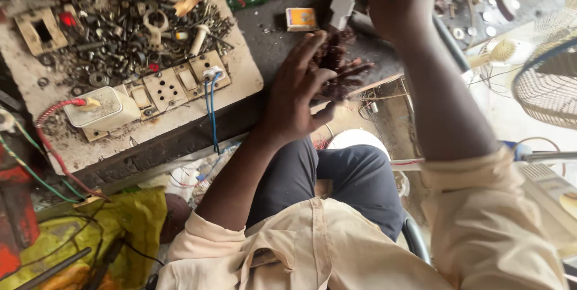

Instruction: The person sits on the floor and separates a tangled bundle of copper wire by hand. They use a screwdriver to help untangle and pull apart the strands, continuing to sort the wires throughout the clip.

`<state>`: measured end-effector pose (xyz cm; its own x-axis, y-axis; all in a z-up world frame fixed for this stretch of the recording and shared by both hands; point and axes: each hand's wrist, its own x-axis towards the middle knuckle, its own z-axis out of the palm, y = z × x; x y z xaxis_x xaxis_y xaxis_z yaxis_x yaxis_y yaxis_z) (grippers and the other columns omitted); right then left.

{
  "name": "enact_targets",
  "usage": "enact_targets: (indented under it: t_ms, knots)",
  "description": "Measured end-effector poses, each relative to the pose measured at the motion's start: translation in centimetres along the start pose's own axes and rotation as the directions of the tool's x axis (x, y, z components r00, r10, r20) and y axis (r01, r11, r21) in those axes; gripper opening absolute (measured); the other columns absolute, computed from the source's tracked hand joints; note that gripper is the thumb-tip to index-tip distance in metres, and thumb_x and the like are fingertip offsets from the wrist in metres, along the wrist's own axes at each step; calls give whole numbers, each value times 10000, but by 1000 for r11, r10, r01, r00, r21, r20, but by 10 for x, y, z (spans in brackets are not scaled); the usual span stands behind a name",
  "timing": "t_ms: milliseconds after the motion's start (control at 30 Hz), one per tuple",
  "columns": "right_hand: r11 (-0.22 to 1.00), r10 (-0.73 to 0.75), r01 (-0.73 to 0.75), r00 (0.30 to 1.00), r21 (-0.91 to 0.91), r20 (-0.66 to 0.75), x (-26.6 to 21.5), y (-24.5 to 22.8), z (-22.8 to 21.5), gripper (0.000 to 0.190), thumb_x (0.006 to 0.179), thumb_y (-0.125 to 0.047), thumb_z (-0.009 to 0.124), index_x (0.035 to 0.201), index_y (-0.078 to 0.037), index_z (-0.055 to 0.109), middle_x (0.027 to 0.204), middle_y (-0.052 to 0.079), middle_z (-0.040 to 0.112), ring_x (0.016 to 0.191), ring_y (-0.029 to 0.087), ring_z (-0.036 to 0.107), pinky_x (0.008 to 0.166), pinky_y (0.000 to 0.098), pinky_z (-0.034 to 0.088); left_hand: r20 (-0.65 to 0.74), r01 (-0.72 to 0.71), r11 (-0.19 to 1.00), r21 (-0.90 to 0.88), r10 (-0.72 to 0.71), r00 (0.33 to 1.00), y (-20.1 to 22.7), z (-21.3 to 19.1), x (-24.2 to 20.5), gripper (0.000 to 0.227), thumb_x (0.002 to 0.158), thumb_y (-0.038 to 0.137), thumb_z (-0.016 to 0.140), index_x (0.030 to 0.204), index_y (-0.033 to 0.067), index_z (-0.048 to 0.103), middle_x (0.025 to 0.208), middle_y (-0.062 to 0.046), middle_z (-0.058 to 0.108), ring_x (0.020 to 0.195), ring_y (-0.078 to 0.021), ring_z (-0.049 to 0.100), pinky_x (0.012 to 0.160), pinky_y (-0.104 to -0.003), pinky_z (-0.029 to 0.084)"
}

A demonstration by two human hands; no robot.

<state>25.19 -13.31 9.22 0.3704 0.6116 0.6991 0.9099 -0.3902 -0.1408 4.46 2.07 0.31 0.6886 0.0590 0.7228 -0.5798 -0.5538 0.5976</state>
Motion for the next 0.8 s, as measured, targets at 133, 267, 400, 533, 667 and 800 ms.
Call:
enact_targets:
  t_ms: [133, 267, 400, 533, 667, 800]
  knots:
    - [996, 80, -83, 993, -32, -90, -62, -62, -62, 152, 1148, -121, 656, 1263, -23, 675, 1037, 121, 702, 935, 260, 677, 800, 364, 500, -6, -67, 982, 174, 69, 998, 9, -8, 0, 610, 880, 311, 858, 1362, 150, 522, 1672, -175, 279, 1562, -431, 307, 1276, -601, 298]
    - [750, 580, -578, 808, 321, 98, -203, -95, -68, 282, 1171, -238, 502, 1240, 12, 613, 1039, 81, 721, 963, 138, 696, 883, 296, 550, 186, -200, 914, 352, 141, 972, 12, -19, 8, 655, 940, 473, 784, 1449, 119, 573, 1493, -96, 522, 1476, -353, 411, 1223, -634, 296]
    - [324, 848, -939, 342, 114, 405, -314, -127, -42, 352, 1059, -233, 616, 1327, -8, 636, 894, 85, 687, 790, 115, 615, 723, 298, 512, 350, -275, 896, 347, 149, 925, 9, -21, 22, 448, 1076, 470, 657, 1310, 89, 685, 1182, -91, 733, 1344, -286, 577, 1199, -586, 351]
    - [38, 755, -982, 149, 185, 638, -358, -142, -48, 399, 1022, -230, 641, 1377, -46, 642, 944, 80, 662, 795, 158, 565, 707, 341, 494, 384, -314, 885, 344, 173, 907, 11, -23, 33, 427, 1112, 477, 601, 1190, 79, 733, 1025, -98, 766, 1109, -271, 691, 1152, -578, 370]
    - [228, 678, -958, 285, 174, 677, -350, -144, -72, 469, 971, -178, 659, 1412, -51, 563, 1083, 54, 707, 964, 161, 624, 841, 340, 526, 373, -141, 907, 398, -19, 928, 13, -24, 42, 362, 1110, 403, 628, 1066, 68, 758, 834, -106, 730, 850, -275, 714, 1133, -597, 385]
    - [488, 503, -751, 658, 445, 560, -303, -164, -99, 572, 916, -90, 650, 1465, -20, 504, 1244, 131, 669, 1113, 248, 648, 924, 370, 511, 380, -171, 935, 311, 43, 924, 16, -32, 54, 248, 1098, 297, 675, 1049, 71, 764, 888, -120, 753, 867, -330, 718, 1034, -597, 391]
